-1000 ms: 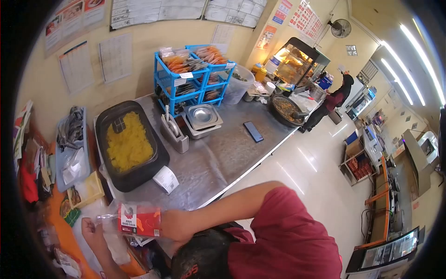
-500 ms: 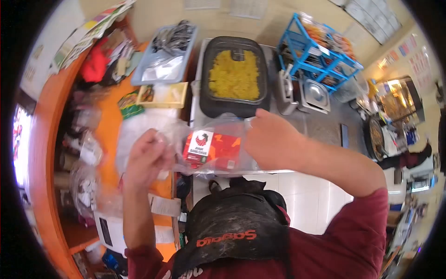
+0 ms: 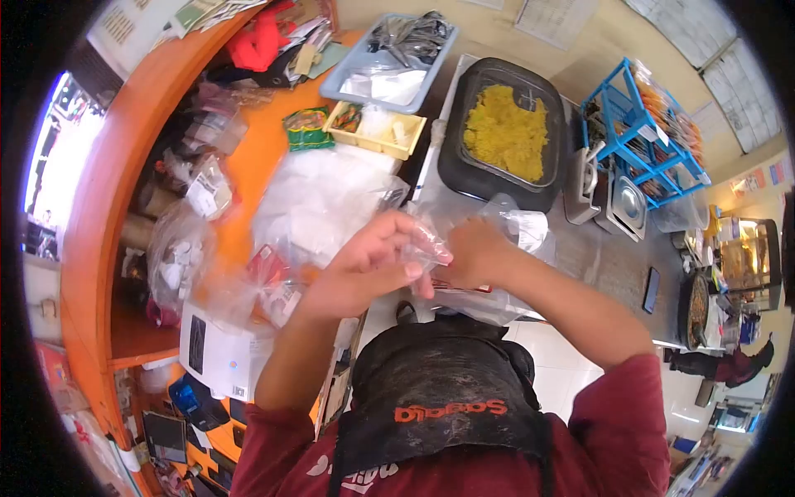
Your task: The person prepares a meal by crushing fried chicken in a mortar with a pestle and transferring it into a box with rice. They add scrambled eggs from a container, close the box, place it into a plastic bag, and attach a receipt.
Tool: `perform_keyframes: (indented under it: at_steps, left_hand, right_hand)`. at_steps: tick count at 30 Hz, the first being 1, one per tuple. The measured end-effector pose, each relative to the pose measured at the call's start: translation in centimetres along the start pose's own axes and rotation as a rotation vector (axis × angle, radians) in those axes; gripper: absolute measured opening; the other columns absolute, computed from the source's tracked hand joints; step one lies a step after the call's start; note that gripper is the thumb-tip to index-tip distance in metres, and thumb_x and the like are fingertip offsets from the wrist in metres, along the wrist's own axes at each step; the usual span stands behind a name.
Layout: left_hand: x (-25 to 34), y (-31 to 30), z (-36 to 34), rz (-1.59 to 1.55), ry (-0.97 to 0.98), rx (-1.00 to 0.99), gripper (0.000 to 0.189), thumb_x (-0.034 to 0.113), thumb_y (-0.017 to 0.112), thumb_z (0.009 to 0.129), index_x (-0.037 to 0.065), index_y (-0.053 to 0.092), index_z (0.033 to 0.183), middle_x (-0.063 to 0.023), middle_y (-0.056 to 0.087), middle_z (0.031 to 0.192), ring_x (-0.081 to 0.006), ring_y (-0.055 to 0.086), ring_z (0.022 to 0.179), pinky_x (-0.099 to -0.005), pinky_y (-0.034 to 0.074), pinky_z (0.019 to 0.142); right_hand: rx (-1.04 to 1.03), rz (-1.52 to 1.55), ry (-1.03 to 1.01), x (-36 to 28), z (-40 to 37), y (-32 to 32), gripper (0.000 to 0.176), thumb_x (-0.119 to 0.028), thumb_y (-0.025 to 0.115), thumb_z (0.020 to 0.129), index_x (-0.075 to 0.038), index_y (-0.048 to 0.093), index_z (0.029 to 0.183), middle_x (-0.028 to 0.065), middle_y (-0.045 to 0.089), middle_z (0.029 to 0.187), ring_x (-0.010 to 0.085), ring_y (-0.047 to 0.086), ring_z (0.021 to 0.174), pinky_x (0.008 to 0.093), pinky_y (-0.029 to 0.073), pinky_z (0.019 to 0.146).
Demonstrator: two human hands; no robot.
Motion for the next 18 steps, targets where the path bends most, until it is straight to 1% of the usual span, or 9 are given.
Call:
perform_keyframes:
  at_steps: [1, 4, 6, 7, 9, 10, 13, 15, 18]
  left_hand:
    - [0.0, -0.1, -0.3, 0.008, 0.005, 0.019, 0.031, 0.007, 0.059, 0.102, 0.002, 0.049, 0.131, -0.0149, 0.065, 0.125, -0.0208, 0.068, 0.092, -0.0358, 0.054, 0.083]
    - [-0.4, -2.1, -1.6, 0.027, 0.006, 0.185, 0.039, 0.007, 0.062, 0.096, 0.002, 0.050, 0.133, -0.0208, 0.068, 0.122, -0.0235, 0.069, 0.088, -0.0389, 0.056, 0.082]
    - [-0.2, -3.3, -2.6, -0.144, 0.078, 0.247, 0.040, 0.005, 0.064, 0.095, 0.002, 0.051, 0.133, -0.0228, 0.067, 0.123, -0.0247, 0.069, 0.088, -0.0390, 0.056, 0.081]
    - [0.0, -3.9, -3.1, -0.228, 0.120, 0.281, 0.040, 0.005, 0.065, 0.095, 0.002, 0.051, 0.133, -0.0238, 0.067, 0.124, -0.0252, 0.069, 0.088, -0.0391, 0.056, 0.081]
    - [0.7, -2.5, -3.2, -0.208, 0.133, 0.206, 0.041, 0.005, 0.063, 0.097, 0.002, 0.048, 0.135, -0.0202, 0.064, 0.129, -0.0230, 0.067, 0.093, -0.0372, 0.055, 0.084]
    - [1.1, -1.6, -2.9, -0.197, 0.136, 0.161, 0.041, 0.004, 0.062, 0.098, 0.002, 0.047, 0.136, -0.0185, 0.063, 0.131, -0.0219, 0.066, 0.095, -0.0363, 0.054, 0.086]
    - [1.9, 0.2, -2.1, -0.135, 0.140, 0.127, 0.046, 0.004, 0.063, 0.097, 0.002, 0.046, 0.139, -0.0193, 0.057, 0.140, -0.0256, 0.066, 0.108, -0.0384, 0.053, 0.094]
    - [1.1, -1.2, -1.9, -0.177, 0.112, 0.170, 0.051, 0.004, 0.065, 0.095, 0.002, 0.044, 0.142, -0.0187, 0.054, 0.144, -0.0273, 0.063, 0.118, -0.0406, 0.050, 0.100]
    - [1.2, -2.5, -2.5, -0.153, 0.091, 0.245, 0.058, 0.005, 0.066, 0.094, 0.001, 0.042, 0.146, -0.0169, 0.053, 0.146, -0.0277, 0.058, 0.128, -0.0416, 0.048, 0.105]
  right_hand:
    - [0.008, 0.013, -0.033, 0.2, 1.3, 1.2, 0.058, -0.041, 0.077, 0.079, -0.001, 0.066, 0.120, 0.0226, 0.067, 0.119, 0.0429, 0.065, 0.113, 0.0485, 0.054, 0.095]
    - [0.074, 0.092, -0.144, 1.8, 3.0, 4.0, 0.081, -0.037, 0.085, 0.077, -0.004, 0.048, 0.141, 0.0238, 0.066, 0.124, 0.0428, 0.065, 0.115, 0.0506, 0.050, 0.100]
    - [0.178, 0.196, -0.252, 1.8, 2.4, 4.6, 0.099, -0.030, 0.087, 0.076, -0.005, 0.032, 0.155, 0.0245, 0.062, 0.132, 0.0428, 0.062, 0.119, 0.0502, 0.050, 0.102]
    - [0.179, 0.194, -0.257, 1.9, 2.4, 5.0, 0.105, -0.023, 0.088, 0.072, -0.006, 0.029, 0.157, 0.0259, 0.057, 0.135, 0.0435, 0.060, 0.122, 0.0491, 0.050, 0.103]
    - [0.190, 0.206, -0.255, 2.1, 2.3, 5.9, 0.117, -0.009, 0.089, 0.065, -0.008, 0.022, 0.162, 0.0286, 0.048, 0.141, 0.0451, 0.056, 0.126, 0.0467, 0.050, 0.105]
    - [0.165, 0.186, -0.225, 3.0, 4.0, 7.5, 0.108, -0.013, 0.087, 0.069, -0.009, 0.028, 0.160, 0.0288, 0.047, 0.142, 0.0445, 0.055, 0.128, 0.0478, 0.049, 0.106]
    - [0.073, -0.054, -0.073, 0.7, 3.1, 4.6, 0.097, -0.015, 0.084, 0.073, -0.005, 0.033, 0.155, 0.0271, 0.046, 0.143, 0.0427, 0.052, 0.130, 0.0481, 0.049, 0.105]
    - [0.104, 0.083, -0.139, 1.3, 4.2, 4.6, 0.083, -0.017, 0.082, 0.075, -0.002, 0.043, 0.147, 0.0250, 0.047, 0.144, 0.0413, 0.050, 0.132, 0.0487, 0.050, 0.104]
    - [0.299, 0.136, -0.243, 0.0, 3.4, 2.4, 0.062, -0.017, 0.080, 0.076, 0.002, 0.057, 0.130, 0.0242, 0.054, 0.138, 0.0412, 0.053, 0.128, 0.0489, 0.052, 0.101]
Point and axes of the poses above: each hand's wrist, its own z-axis towards the middle knuckle, its own y-axis out of the palm, x = y × z, the point moved 7 cm from there along z, towards the middle knuckle
